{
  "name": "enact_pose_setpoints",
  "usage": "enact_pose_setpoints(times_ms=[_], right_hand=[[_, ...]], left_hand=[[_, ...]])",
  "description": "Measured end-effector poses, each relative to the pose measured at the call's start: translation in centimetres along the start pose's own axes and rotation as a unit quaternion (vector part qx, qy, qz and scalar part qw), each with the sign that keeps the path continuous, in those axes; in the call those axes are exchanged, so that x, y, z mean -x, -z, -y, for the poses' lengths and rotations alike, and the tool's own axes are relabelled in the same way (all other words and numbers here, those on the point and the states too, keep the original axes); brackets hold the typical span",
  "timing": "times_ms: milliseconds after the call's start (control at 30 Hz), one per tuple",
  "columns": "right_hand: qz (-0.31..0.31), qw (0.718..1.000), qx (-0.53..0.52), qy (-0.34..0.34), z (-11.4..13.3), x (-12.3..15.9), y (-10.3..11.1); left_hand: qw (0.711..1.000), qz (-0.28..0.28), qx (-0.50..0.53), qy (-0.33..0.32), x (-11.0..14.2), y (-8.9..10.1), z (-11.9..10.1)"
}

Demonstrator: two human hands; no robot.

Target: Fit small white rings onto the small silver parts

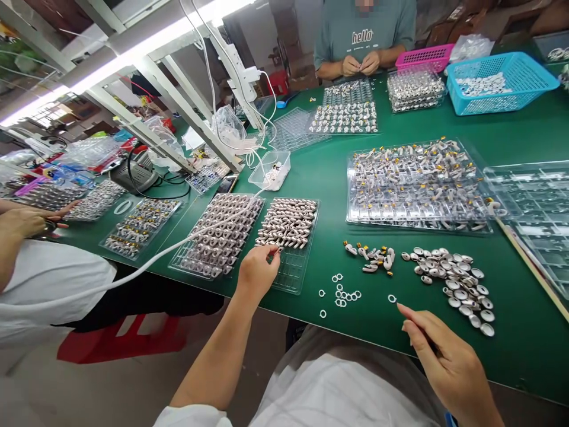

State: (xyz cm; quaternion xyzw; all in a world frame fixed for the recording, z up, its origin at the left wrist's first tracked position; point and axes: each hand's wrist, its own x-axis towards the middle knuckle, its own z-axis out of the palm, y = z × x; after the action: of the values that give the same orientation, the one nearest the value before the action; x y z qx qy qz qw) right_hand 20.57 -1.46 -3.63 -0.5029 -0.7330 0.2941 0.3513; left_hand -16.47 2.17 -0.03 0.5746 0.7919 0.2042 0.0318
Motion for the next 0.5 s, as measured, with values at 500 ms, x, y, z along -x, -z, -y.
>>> enact_pose_setpoints(times_ms=[500], right_hand=[[0.004, 0.999, -0.036, 0.017, 0.35, -0.06, -0.36]], left_hand=[[0.997, 0.002, -0.077, -0.011, -0.47, -0.32, -0.12]])
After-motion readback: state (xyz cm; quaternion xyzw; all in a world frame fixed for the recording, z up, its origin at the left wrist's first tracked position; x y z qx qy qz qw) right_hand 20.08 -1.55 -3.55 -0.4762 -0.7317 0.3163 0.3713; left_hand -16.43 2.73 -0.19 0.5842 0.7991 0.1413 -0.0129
